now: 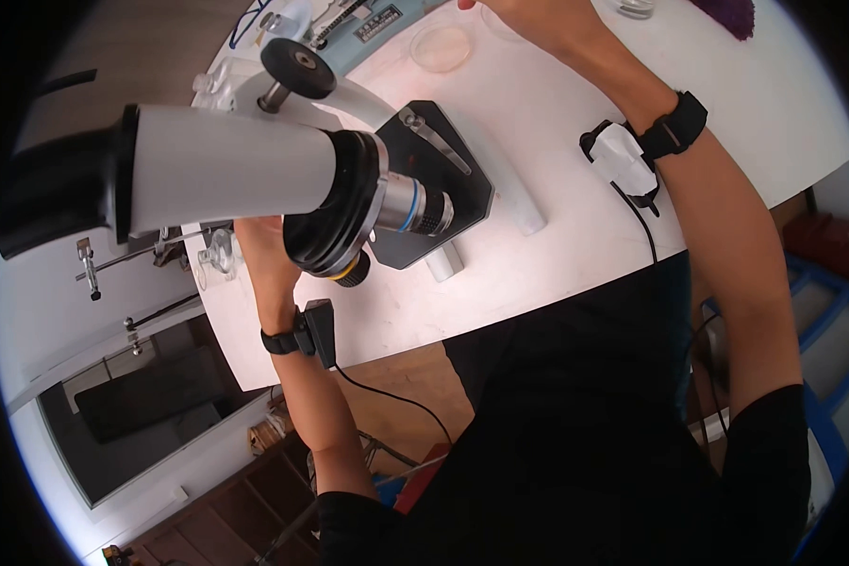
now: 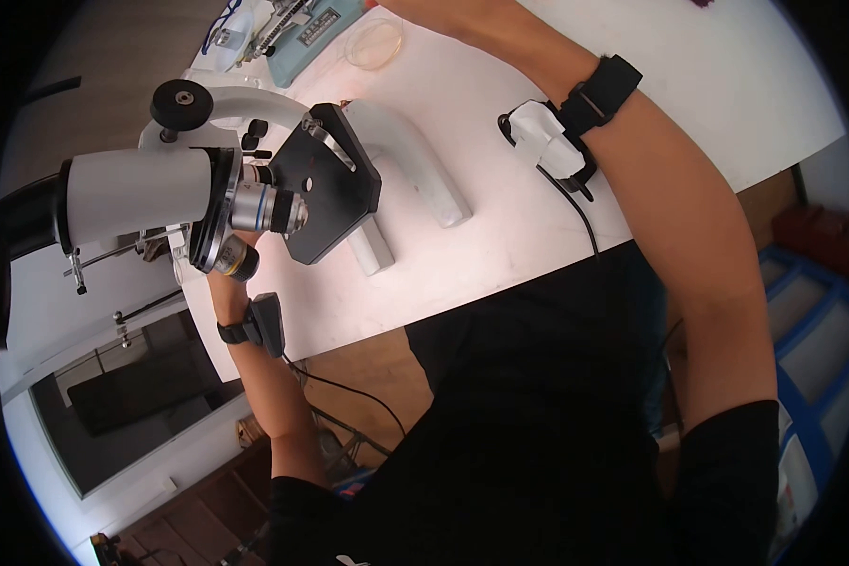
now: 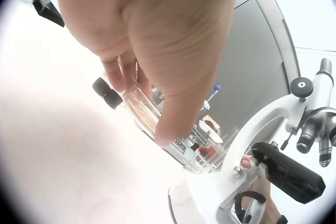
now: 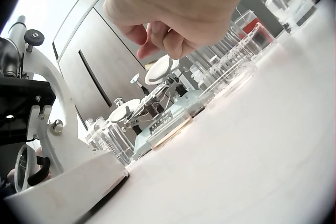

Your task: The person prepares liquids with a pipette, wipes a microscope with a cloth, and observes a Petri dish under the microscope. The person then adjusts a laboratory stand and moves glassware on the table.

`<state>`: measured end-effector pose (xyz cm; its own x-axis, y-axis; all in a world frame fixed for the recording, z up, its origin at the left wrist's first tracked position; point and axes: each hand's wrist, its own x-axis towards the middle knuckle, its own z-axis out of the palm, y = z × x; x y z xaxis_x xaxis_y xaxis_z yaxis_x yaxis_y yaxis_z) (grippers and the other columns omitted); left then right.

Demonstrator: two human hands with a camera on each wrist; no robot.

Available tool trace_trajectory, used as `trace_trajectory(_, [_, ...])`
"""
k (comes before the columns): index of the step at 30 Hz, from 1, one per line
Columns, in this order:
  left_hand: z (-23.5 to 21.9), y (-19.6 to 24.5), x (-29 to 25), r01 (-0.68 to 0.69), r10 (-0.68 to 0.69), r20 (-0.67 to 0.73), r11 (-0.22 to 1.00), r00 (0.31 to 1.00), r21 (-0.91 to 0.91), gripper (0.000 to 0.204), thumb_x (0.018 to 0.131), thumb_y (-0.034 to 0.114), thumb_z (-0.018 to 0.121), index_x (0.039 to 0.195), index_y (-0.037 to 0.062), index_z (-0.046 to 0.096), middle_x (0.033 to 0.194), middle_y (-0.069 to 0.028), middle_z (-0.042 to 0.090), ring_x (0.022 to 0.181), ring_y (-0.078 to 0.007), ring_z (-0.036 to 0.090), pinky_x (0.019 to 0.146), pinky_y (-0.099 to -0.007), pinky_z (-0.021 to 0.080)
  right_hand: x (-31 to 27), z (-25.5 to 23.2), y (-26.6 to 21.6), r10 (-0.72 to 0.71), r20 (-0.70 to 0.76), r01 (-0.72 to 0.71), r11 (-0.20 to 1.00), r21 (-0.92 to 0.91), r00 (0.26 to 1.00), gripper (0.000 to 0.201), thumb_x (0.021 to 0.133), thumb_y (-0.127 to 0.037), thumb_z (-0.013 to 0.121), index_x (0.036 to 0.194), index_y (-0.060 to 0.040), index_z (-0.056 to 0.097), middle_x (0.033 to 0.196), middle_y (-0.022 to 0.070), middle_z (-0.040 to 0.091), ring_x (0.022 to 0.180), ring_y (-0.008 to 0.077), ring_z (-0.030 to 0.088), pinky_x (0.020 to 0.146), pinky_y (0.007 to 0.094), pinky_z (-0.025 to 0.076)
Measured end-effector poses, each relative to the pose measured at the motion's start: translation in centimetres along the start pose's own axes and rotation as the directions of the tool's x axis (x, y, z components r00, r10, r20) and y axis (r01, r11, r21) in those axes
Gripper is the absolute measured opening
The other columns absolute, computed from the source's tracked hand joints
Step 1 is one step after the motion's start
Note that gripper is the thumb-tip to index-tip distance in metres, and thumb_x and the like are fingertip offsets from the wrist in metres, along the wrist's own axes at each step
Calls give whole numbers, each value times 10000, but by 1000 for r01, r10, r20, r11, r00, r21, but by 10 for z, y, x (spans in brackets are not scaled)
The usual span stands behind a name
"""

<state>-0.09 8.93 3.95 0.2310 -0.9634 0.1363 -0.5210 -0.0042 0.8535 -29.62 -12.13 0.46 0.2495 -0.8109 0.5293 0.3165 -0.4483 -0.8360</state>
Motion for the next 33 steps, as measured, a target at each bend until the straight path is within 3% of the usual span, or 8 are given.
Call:
trace_trajectory(3, [6, 38, -15, -129, 126, 28, 941, 992, 312, 883, 606, 30, 862, 1344, 9, 378, 1142, -123, 600, 1057, -202, 581, 953, -330, 417, 0, -1, 0, -5, -4, 5, 999, -32, 1000, 104, 790, 72, 573, 886, 87, 611, 692, 51, 613, 617, 79, 573, 586, 214, 473])
trace_trajectory(5, [1, 42, -28, -63, 64, 8, 951, 998, 303, 960, 592, -19, 838, 1396, 23, 316, 1132, -137, 603, 1068, -216, 579, 976, -329, 402, 0, -2, -1, 10, -9, -10, 999, -50, 1000, 104, 788, 67, 578, 884, 86, 614, 693, 56, 619, 619, 85, 580, 588, 216, 476])
trace_trajectory(8, [0, 57, -44, -58, 57, 17, 993, 998, 103, 1016, 566, -25, 816, 1437, 40, 297, 1127, -142, 602, 1074, -220, 576, 976, -330, 403, 0, -2, -4, 20, -14, -21, 997, -78, 1000, 107, 787, 55, 583, 885, 84, 619, 697, 66, 629, 624, 95, 591, 593, 220, 480])
trace_trajectory(20, [25, 103, -66, -150, 147, 45, 985, 988, 85, 1016, 536, 41, 812, 1420, 16, 311, 1112, -145, 609, 1060, -217, 590, 962, -341, 422, 2, -3, -6, 6, 10, -4, 994, -109, 1000, 121, 812, 27, 547, 894, 70, 625, 716, 72, 636, 642, 105, 596, 619, 231, 487])
trace_trajectory(33, [54, 113, -53, -203, 200, 65, 978, 978, 41, 1001, 549, 20, 807, 1414, -5, 305, 1096, -133, 597, 1017, -212, 585, 962, -349, 435, 2, -4, -2, 28, 4, -27, 995, -99, 1000, 117, 822, 19, 536, 889, 60, 623, 713, 67, 630, 644, 100, 592, 621, 230, 488])
